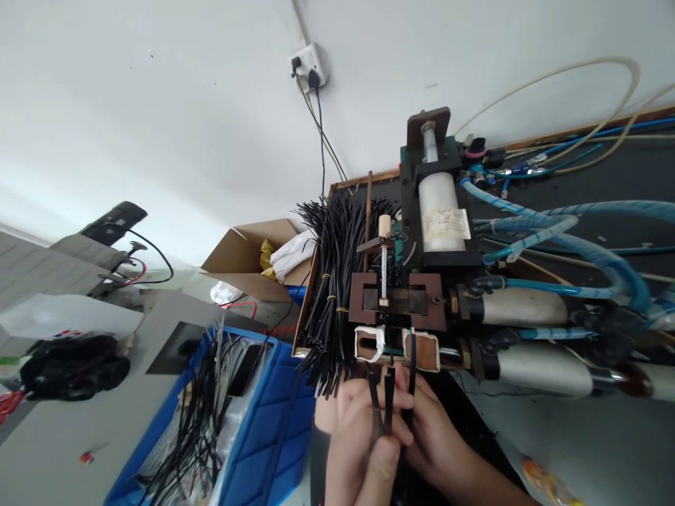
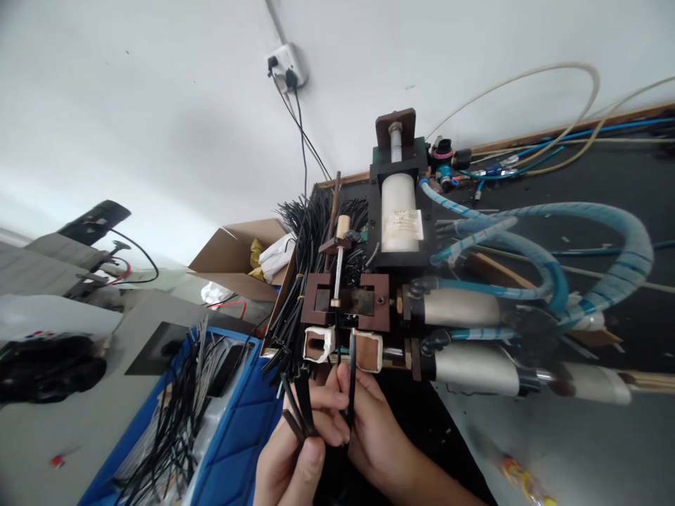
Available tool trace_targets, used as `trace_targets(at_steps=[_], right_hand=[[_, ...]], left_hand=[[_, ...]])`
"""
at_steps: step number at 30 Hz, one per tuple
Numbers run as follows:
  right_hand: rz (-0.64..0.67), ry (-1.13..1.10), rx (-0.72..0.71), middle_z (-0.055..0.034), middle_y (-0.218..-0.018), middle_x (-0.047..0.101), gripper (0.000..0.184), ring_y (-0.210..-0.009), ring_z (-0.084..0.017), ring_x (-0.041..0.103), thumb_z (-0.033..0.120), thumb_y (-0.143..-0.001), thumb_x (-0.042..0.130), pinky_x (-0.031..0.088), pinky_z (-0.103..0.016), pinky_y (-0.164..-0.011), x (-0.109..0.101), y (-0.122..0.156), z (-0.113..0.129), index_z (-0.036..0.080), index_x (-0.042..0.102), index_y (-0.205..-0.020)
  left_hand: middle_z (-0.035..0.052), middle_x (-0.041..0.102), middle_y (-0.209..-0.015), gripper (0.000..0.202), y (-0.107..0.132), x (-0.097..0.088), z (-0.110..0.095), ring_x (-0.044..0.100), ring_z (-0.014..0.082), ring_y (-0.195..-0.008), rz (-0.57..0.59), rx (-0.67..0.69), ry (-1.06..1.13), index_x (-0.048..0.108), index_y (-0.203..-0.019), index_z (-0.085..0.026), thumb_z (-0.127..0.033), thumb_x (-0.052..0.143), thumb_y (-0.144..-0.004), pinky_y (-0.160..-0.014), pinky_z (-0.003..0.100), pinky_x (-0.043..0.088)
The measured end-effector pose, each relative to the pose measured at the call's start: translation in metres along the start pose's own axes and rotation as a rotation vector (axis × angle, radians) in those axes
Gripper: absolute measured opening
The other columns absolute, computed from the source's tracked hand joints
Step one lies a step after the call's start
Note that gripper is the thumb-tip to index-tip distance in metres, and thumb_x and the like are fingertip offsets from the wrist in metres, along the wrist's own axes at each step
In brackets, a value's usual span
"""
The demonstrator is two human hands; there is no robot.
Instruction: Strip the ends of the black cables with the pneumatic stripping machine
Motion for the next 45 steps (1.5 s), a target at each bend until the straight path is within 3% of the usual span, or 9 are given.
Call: trace_targets(at_steps=[7,13,18,23,30,34,39,45], right_hand=[[0.075,-0.106,-0.015,0.0112,-0.052,0.033,0.05,-0.044,-0.004,0.019,0.055,-0.085,0.091,0.019,-0.018,-0.045,0.0,0.001,-0.003,0.018,0.062,-0.068],[0.076,-0.119,-0.011,0.0121,-0.053,0.031,0.053,-0.045,-0.003,0.019,0.056,-0.085,0.092,0.021,-0.016,-0.045,0.001,0.001,-0.002,0.017,0.06,-0.067],[0.106,-0.108,-0.013,0.0112,-0.053,0.03,0.052,-0.044,-0.004,0.02,0.057,-0.089,0.087,0.021,-0.017,-0.045,0.002,-0.002,-0.003,0.018,0.06,-0.066],[0.15,-0.095,-0.03,0.0108,-0.052,0.028,0.049,-0.044,-0.004,0.02,0.054,-0.095,0.082,0.019,-0.017,-0.045,0.001,-0.003,-0.008,0.018,0.063,-0.067],[0.144,-0.081,-0.055,0.0067,-0.062,0.041,0.045,-0.054,-0.007,0.029,0.051,-0.091,0.087,0.033,-0.018,-0.055,0.003,0.002,-0.007,0.017,0.064,-0.072],[0.141,-0.065,-0.074,0.0086,-0.061,0.036,0.044,-0.052,-0.007,0.021,0.049,-0.095,0.083,0.031,-0.02,-0.054,0.001,0.002,-0.009,0.018,0.062,-0.072],[0.026,0.061,-0.068,0.0091,-0.061,0.035,0.053,-0.053,-0.008,0.021,0.062,-0.091,0.082,0.025,-0.022,-0.052,-0.007,0.005,-0.017,0.019,0.057,-0.073],[0.077,0.286,-0.208,0.0062,-0.061,0.04,0.055,-0.056,-0.011,0.031,0.067,-0.101,0.066,0.026,-0.026,-0.055,-0.008,0.021,-0.017,0.019,0.06,-0.075]], left_hand=[[0.0119,0.077,-0.098,0.037,-0.002,0.0,-0.001,0.067,0.0308,-0.1,0.027,0.09,-0.002,0.077,-0.086,-0.024,-0.05,0.061,-0.105,-0.099,0.043,0.05],[0.0107,0.077,-0.105,0.032,-0.007,-0.011,0.006,0.067,0.0289,-0.107,0.229,0.216,-0.101,0.075,-0.097,-0.023,-0.042,0.054,-0.11,-0.098,0.04,0.053],[0.0113,0.077,-0.1,0.034,-0.007,-0.015,0.008,0.068,0.028,-0.099,0.216,0.216,-0.118,0.074,-0.094,-0.022,-0.042,0.053,-0.11,-0.089,0.038,0.056],[0.0099,0.077,-0.105,0.031,-0.007,-0.016,0.008,0.069,0.027,-0.102,0.223,0.237,-0.092,0.077,-0.102,-0.023,-0.04,0.052,-0.111,-0.098,0.04,0.054],[0.009,0.076,-0.11,0.028,-0.005,-0.021,0.011,0.068,0.0264,-0.105,0.186,0.23,-0.104,0.077,-0.102,-0.024,-0.04,0.055,-0.11,-0.096,0.037,0.052],[0.0101,0.076,-0.102,0.032,-0.003,-0.018,0.012,0.07,0.0273,-0.098,0.142,0.211,-0.066,0.075,-0.093,-0.022,-0.043,0.056,-0.109,-0.094,0.039,0.054],[0.0109,0.073,-0.09,0.041,0.005,-0.015,0.013,0.068,0.0262,-0.084,0.044,0.115,-0.051,0.074,-0.085,-0.02,-0.048,0.054,-0.108,-0.081,0.038,0.058],[0.01,0.073,-0.095,0.039,0.019,-0.019,0.01,0.069,0.0247,-0.084,-0.082,0.057,0.022,0.074,-0.083,-0.019,-0.05,0.063,-0.104,-0.078,0.035,0.056]])
Point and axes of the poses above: each hand's wrist, its own y-axis away from the middle knuckle, its own x-axis out of the palm, z = x × y, the point moved 2 cm from there along -y, towards the middle knuckle
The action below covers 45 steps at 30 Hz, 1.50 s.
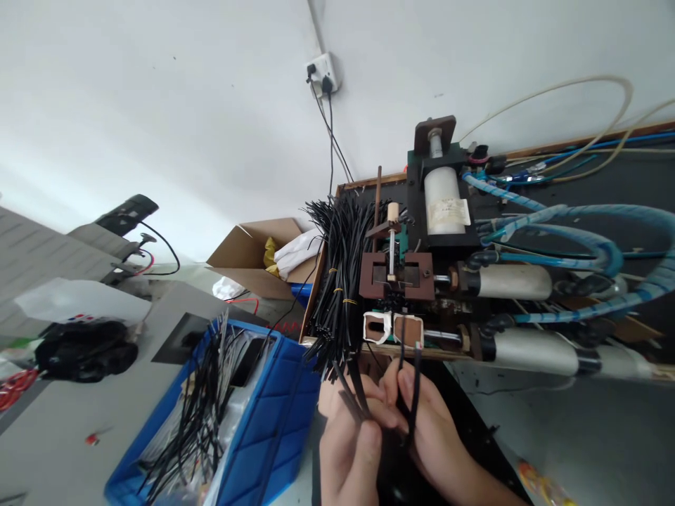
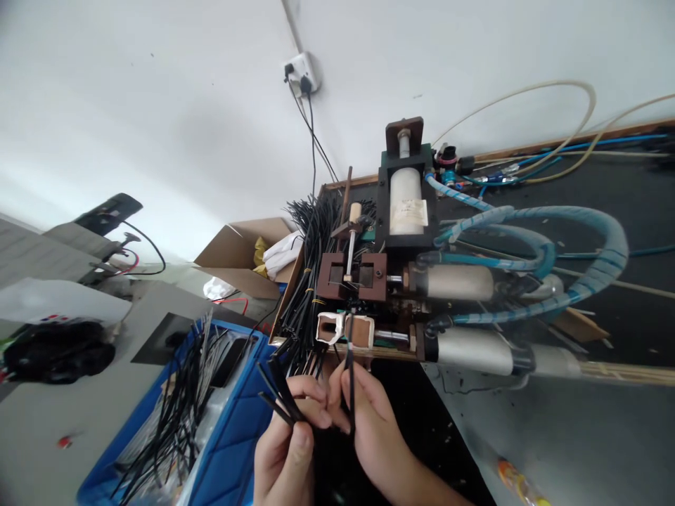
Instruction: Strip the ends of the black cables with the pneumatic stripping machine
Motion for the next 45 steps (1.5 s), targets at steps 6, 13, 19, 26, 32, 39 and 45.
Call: trace_targets(at_steps=[6,13,19,26,32,39,45], right_hand=[[0.088,0.113,-0.201,-0.0026,-0.072,0.057,0.08,-0.063,-0.018,0.047,0.092,-0.095,0.036,0.036,-0.032,-0.06,-0.016,0.038,0.017,0.022,0.073,-0.082],[0.07,0.558,-0.306,-0.0044,-0.076,0.066,0.036,-0.065,-0.018,0.055,0.05,-0.106,0.062,0.04,-0.031,-0.062,-0.039,0.083,0.035,0.025,0.071,-0.083],[-0.323,1.084,-0.1,-0.0059,-0.07,0.066,0.054,-0.064,-0.022,0.059,0.068,-0.101,0.057,0.043,-0.034,-0.063,-0.073,0.091,0.03,0.023,0.064,-0.073],[-0.125,1.957,0.374,-0.0116,-0.079,0.075,0.029,-0.074,-0.03,0.069,0.03,-0.096,0.064,0.038,-0.036,-0.065,-0.078,0.095,0.029,0.022,0.062,-0.068],[0.24,1.646,-0.231,-0.014,-0.131,0.074,0.062,-0.125,-0.031,0.066,-0.003,-0.084,0.048,0.053,-0.05,-0.109,-0.027,0.079,0.057,0.025,0.071,-0.135],[0.658,1.139,0.016,-0.0104,-0.156,0.064,0.089,-0.137,-0.034,0.065,0.012,-0.079,0.077,0.05,-0.044,-0.118,0.009,0.068,0.091,0.032,0.055,-0.162],[0.295,1.011,-0.211,-0.0103,-0.104,0.078,0.026,-0.094,-0.027,0.072,0.04,-0.106,0.064,0.057,-0.037,-0.084,0.023,0.034,0.064,0.025,0.085,-0.104]], left_hand=[[0.0012,0.064,-0.06,0.038,0.021,0.006,0.013,0.057,0.0131,-0.053,0.162,-0.071,0.446,0.075,-0.094,-0.019,-0.043,0.052,-0.112,-0.058,0.023,0.05],[-0.0096,0.043,-0.049,0.033,0.037,0.02,0.021,0.032,0.0048,-0.035,0.407,-0.197,0.74,0.068,-0.103,-0.022,-0.042,0.045,-0.115,-0.042,0.012,0.036],[-0.0126,0.032,-0.047,0.036,0.047,0.025,0.018,0.025,0.0033,-0.036,0.541,-0.239,0.863,0.066,-0.1,-0.02,-0.051,0.052,-0.112,-0.053,0.015,0.048],[-0.0139,0.029,-0.047,0.037,0.068,0.027,0.022,0.021,0.0021,-0.034,0.665,-0.287,0.948,0.063,-0.102,-0.019,-0.052,0.052,-0.112,-0.048,0.012,0.041],[-0.0154,0.026,-0.051,0.03,0.067,0.022,0.013,0.014,0.0027,-0.036,0.528,-0.338,0.837,0.06,-0.114,-0.024,-0.053,0.055,-0.111,-0.044,0.01,0.037],[-0.0148,0.03,-0.051,0.034,0.067,0.013,0.028,0.018,0.0049,-0.037,0.328,-0.333,0.648,0.054,-0.113,-0.027,-0.06,0.051,-0.11,-0.039,0.013,0.031],[-0.006,0.048,-0.057,0.034,0.051,-0.008,0.015,0.042,0.0118,-0.044,0.075,-0.279,0.058,0.064,-0.103,-0.024,-0.056,0.054,-0.108,-0.045,0.022,0.041]])
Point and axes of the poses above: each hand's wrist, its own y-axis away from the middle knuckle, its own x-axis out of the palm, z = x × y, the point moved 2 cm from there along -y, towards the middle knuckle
